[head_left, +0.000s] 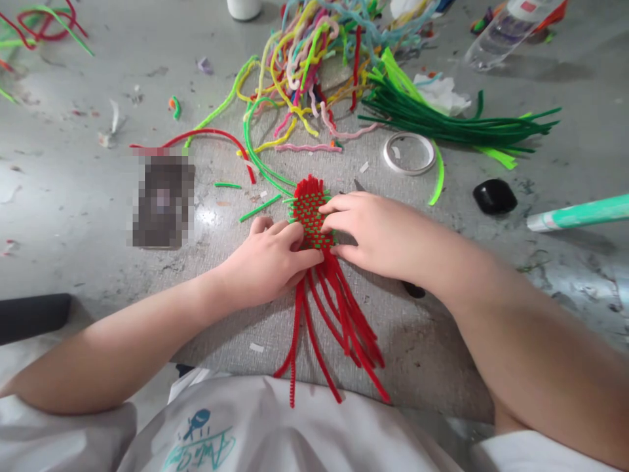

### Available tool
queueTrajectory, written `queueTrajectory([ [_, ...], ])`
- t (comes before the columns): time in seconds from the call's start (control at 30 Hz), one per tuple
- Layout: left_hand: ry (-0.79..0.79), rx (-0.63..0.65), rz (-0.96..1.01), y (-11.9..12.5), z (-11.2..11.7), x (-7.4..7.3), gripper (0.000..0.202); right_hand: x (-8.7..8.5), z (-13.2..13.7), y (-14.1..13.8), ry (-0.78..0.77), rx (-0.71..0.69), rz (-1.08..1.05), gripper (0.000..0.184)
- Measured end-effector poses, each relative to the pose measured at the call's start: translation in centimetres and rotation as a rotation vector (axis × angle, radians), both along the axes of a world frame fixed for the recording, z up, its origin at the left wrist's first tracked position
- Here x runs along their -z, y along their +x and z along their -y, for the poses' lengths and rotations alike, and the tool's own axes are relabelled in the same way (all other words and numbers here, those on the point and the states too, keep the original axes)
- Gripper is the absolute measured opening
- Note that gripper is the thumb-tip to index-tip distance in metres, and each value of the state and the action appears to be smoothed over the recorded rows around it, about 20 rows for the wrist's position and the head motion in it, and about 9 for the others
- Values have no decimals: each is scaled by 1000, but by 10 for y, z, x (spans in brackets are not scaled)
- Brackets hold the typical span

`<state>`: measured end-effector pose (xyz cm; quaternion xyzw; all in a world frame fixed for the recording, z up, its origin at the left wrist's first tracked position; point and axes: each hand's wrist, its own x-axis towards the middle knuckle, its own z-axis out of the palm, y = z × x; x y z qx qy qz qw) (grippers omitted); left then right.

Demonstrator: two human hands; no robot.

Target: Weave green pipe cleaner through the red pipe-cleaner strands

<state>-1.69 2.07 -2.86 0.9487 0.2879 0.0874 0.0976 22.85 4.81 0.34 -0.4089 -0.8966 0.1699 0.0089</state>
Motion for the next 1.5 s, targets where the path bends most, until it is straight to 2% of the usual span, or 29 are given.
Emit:
queueTrajectory([
  [0.17, -19, 32, -7, -2, 0, -3, 27, -1, 1, 0, -13, 16, 4, 23],
  [0.33, -95, 11, 77, -6, -4, -4, 30, -10, 6, -11, -27, 48, 71, 15],
  [0.57, -180, -30, 125, -6, -8, -4, 28, -20, 16, -25, 20, 116, 150, 15],
  [0.77, -194, -95, 118, 0, -5, 1, 36, -17, 15, -24, 35, 116, 137, 15],
  [0.93, -211, -132, 115, 2, -2, 2, 33, -13, 10, -18, 5, 80, 125, 11],
  [1.03, -164, -149, 105, 2, 1, 2, 30, -12, 7, -15, 8, 57, 116, 13],
  [1.13, -50, -98, 82, 2, 4, 1, 28, -11, 7, -14, 28, 49, 104, 16],
  [1.27, 73, 58, 50, 2, 6, -1, 29, -12, 8, -16, 13, 64, 122, 16],
  [1.5, 54, 172, 48, 2, 4, -4, 28, -18, 11, -24, -38, 135, 165, 15],
])
